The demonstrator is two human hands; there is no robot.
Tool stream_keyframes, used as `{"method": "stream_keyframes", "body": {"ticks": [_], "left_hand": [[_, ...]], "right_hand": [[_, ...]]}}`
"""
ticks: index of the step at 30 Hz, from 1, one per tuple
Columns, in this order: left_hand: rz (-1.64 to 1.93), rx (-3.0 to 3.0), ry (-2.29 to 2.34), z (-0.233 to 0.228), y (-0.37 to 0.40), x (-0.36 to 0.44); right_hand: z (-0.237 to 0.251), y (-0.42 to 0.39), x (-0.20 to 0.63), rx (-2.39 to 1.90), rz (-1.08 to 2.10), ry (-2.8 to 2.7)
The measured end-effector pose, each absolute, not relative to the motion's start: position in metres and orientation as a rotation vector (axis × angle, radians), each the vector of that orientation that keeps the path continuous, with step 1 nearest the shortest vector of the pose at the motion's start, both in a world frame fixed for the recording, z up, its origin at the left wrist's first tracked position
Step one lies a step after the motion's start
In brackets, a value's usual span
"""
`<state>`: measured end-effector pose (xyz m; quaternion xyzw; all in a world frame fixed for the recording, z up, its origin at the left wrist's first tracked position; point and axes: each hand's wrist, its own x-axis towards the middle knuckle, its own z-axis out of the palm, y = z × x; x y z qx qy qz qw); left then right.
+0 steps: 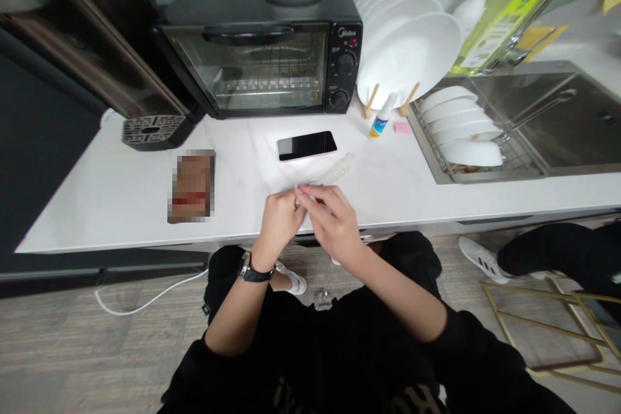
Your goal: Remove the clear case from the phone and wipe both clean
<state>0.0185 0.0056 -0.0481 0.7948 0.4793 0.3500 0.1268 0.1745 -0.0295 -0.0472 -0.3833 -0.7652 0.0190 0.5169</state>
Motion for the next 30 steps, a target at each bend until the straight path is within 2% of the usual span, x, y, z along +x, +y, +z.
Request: {"method": "stream_keyframes", "body": {"ticks": [6, 19, 30], "left_hand": [[0.997, 2.367, 1.406, -0.051, 0.007, 0.016], [1.043, 2.166, 1.338, -0.043, 0.0, 0.021], [1.048, 2.221, 1.361, -0.046, 0.003, 0.02]], "right_hand": [[-0.05, -0.036, 0.168, -0.871, 0.044, -1.905], [-0.046, 0.027, 0.246, -1.107, -0.083, -1.772], [-0.044, -0.007, 0.203, -1.018, 0.035, -1.784]]}}
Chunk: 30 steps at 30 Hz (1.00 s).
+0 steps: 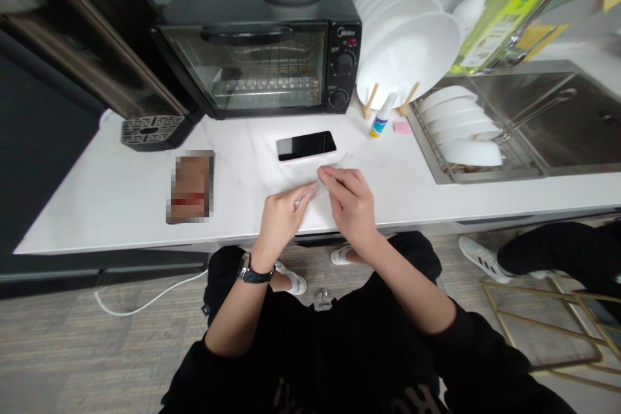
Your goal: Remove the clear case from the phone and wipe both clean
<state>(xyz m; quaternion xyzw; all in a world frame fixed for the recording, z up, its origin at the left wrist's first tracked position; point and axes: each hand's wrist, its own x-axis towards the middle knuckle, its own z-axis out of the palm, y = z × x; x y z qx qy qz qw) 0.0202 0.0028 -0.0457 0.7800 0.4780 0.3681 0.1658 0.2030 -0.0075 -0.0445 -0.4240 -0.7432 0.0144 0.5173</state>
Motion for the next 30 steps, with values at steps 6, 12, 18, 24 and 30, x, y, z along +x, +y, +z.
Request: {"method": "stream_keyframes", "body": {"ticks": [6, 12, 18, 24, 30], "left_hand": [[0.943, 2.35, 1.446, -0.051, 0.007, 0.015], [1.038, 2.342, 1.39, -0.049, 0.005, 0.018], [1.075, 2.197, 1.325, -0.046, 0.001, 0.02], [1.091, 2.186, 1.342, -0.046, 0.001, 0.02], [1.116, 2.26, 1.33, -0.047, 0.004, 0.02]], "right_hand": [[-0.05, -0.036, 0.165, -0.881, 0.104, -1.846], [-0.053, -0.018, 0.194, -0.873, 0.013, -1.895], [-0.045, 0.019, 0.241, -1.082, -0.118, -1.798], [-0.042, 0.023, 0.247, -1.174, -0.062, -1.763], [-0.044, -0.003, 0.215, -1.043, -0.02, -1.795]]}}
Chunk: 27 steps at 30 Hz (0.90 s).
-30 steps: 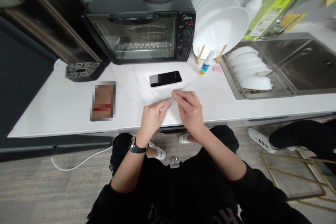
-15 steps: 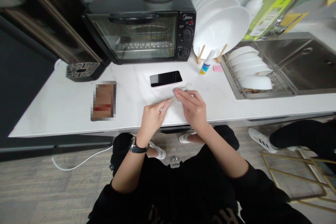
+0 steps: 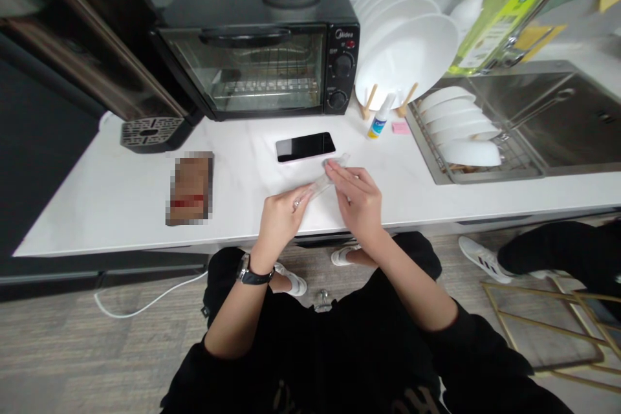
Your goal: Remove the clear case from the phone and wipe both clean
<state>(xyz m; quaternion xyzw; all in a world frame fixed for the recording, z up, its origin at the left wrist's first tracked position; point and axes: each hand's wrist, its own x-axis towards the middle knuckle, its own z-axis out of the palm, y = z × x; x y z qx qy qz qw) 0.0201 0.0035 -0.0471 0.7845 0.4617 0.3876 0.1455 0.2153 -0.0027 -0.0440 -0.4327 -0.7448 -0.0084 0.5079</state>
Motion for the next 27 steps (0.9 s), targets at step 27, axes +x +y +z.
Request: {"method": "stream_keyframes", "body": {"ticks": [27], "left_hand": [[1.069, 2.163, 1.343, -0.046, 0.001, 0.021]], "right_hand": [[-0.043, 0.014, 0.244, -1.202, 0.011, -1.731]]}}
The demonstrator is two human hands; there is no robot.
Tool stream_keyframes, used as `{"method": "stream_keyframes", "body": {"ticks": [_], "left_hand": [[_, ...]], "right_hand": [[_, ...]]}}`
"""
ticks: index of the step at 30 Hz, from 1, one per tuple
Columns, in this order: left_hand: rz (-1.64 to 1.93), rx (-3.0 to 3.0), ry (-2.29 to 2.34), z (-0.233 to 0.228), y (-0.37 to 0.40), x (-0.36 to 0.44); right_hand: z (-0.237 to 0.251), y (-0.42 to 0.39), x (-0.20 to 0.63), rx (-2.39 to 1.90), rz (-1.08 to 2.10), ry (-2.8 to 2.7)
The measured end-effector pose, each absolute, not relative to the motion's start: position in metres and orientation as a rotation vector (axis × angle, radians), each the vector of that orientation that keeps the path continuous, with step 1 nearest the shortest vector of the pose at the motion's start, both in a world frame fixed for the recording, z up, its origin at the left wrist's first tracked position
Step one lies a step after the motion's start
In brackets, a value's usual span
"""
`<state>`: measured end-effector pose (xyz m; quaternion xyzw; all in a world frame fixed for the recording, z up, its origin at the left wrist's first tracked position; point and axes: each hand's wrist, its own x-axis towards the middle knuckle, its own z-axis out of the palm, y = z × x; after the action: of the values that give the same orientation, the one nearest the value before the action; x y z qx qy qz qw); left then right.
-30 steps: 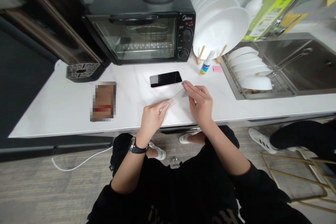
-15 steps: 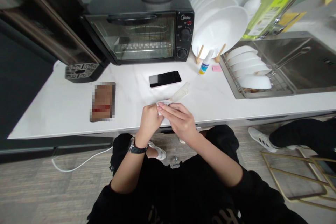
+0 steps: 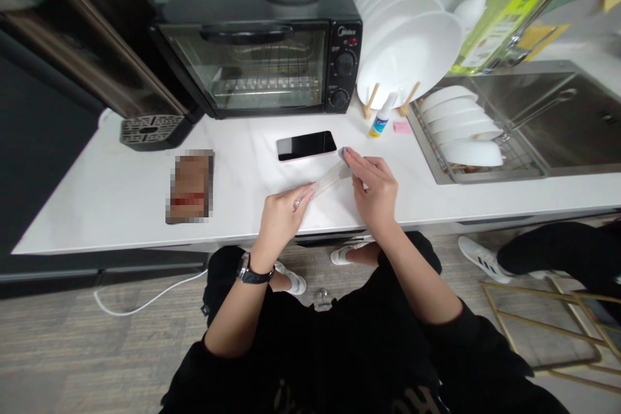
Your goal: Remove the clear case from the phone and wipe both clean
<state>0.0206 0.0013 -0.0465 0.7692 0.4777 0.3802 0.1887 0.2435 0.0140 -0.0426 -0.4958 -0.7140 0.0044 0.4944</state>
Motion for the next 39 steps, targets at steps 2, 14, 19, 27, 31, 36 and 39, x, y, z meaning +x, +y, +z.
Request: {"method": "stream_keyframes", "body": {"ticks": [2, 14, 19, 27, 31, 36, 39], "left_hand": [[1.07, 2.185, 1.341, -0.047, 0.002, 0.02], [1.086, 2.408, 1.296, -0.054, 0.008, 0.015], [1.099, 2.307, 1.311, -0.049, 0.005, 0.018], [1.119, 2.167, 1.341, -0.046, 0.005, 0.023], [1.296, 1.972, 1.413, -0.042, 0.006, 0.022], [1.559, 1.925, 1.113, -0.02, 0.009, 0.03], [1.428, 2.077, 1.019, -0.015, 0.015, 0.04]], "right_hand": [[-0.044, 0.005, 0.231, -1.148, 0.019, -1.764], [-0.048, -0.035, 0.181, -0.837, 0.113, -1.951], [-0.046, -0.006, 0.221, -0.979, 0.077, -1.87], [-0.045, 0.023, 0.255, -1.117, 0.059, -1.734], [-0.046, 0.017, 0.253, -1.155, 0.073, -1.679], [-0.052, 0.02, 0.254, -1.183, 0.169, -1.734], [-0.053, 0.024, 0.256, -1.254, 0.283, -1.76]]}}
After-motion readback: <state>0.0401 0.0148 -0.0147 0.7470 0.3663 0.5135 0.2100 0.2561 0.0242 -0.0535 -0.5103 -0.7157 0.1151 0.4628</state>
